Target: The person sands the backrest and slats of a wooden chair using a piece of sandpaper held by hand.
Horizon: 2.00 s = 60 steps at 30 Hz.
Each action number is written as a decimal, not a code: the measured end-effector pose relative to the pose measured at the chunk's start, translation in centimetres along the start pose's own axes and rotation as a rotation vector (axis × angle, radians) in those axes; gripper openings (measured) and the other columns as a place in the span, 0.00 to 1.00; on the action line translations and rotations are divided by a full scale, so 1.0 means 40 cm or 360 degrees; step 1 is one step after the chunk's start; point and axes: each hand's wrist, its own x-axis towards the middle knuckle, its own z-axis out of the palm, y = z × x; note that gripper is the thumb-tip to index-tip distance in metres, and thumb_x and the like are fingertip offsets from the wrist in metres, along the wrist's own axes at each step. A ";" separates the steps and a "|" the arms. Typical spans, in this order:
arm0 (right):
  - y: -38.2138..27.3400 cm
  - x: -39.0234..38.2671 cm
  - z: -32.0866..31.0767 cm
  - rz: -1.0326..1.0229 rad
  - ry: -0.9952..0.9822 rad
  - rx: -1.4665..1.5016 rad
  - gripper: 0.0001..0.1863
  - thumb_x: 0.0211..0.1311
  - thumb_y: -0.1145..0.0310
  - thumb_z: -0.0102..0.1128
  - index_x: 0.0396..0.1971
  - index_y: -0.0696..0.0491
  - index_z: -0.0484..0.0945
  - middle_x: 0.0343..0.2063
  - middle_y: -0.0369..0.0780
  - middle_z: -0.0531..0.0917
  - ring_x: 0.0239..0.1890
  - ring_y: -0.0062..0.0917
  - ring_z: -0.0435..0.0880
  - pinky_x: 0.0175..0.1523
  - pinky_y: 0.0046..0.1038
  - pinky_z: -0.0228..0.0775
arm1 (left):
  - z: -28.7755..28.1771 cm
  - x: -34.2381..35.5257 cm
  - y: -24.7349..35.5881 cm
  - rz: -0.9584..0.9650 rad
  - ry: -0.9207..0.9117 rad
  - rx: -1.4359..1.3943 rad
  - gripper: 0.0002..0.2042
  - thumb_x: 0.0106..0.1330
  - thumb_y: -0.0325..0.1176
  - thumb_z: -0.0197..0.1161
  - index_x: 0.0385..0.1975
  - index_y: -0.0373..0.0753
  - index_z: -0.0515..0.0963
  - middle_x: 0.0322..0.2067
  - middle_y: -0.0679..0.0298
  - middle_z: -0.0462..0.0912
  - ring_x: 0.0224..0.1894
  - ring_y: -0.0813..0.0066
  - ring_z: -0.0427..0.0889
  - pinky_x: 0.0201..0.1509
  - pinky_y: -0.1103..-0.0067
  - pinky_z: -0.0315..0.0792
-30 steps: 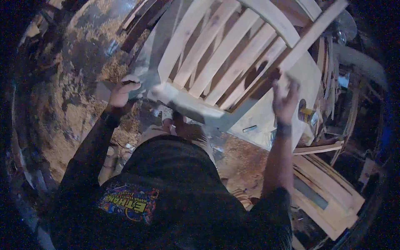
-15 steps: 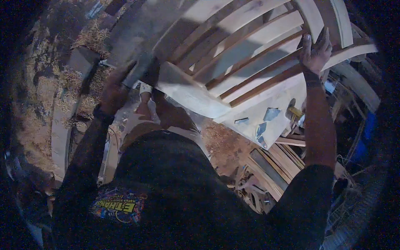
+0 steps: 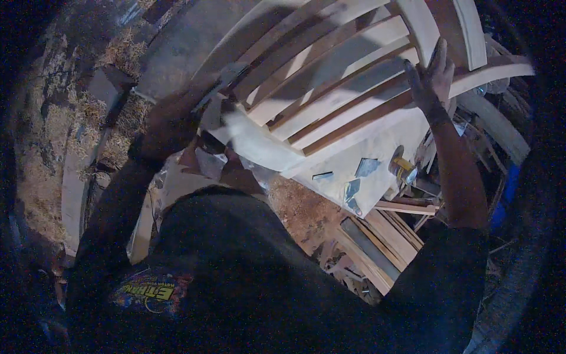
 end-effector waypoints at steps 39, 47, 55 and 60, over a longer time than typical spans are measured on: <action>-0.048 -0.006 -0.023 -0.0020 0.0504 0.0099 0.51 0.74 0.29 0.59 0.87 0.42 0.57 0.53 0.52 0.80 0.53 0.52 0.82 0.62 0.53 0.76 | 0.065 0.201 0.011 -0.0964 -0.0692 0.0273 0.18 0.80 0.38 0.63 0.61 0.33 0.77 0.27 0.55 0.85 0.27 0.60 0.91 0.28 0.61 0.85; -0.049 -0.006 -0.010 0.0080 0.0382 0.0143 0.52 0.72 0.28 0.60 0.87 0.40 0.58 0.56 0.53 0.80 0.56 0.52 0.82 0.63 0.54 0.76 | 0.040 0.183 0.022 -0.0714 -0.0652 0.0022 0.17 0.80 0.42 0.61 0.51 0.32 0.79 0.28 0.53 0.86 0.23 0.61 0.90 0.22 0.64 0.81; -0.049 -0.004 -0.006 0.0072 0.0440 0.0149 0.52 0.69 0.27 0.62 0.86 0.37 0.61 0.53 0.51 0.80 0.54 0.52 0.81 0.61 0.55 0.75 | 0.056 0.190 -0.098 -0.0530 -0.0625 -0.0012 0.15 0.79 0.39 0.61 0.51 0.31 0.78 0.21 0.56 0.84 0.18 0.64 0.87 0.19 0.69 0.80; -0.051 -0.003 -0.011 0.0040 0.0433 0.0107 0.53 0.68 0.27 0.63 0.87 0.38 0.60 0.54 0.52 0.80 0.54 0.52 0.81 0.62 0.55 0.75 | 0.038 0.176 -0.067 -0.0591 -0.0739 -0.0137 0.18 0.80 0.45 0.61 0.49 0.32 0.79 0.17 0.56 0.83 0.15 0.64 0.85 0.19 0.69 0.79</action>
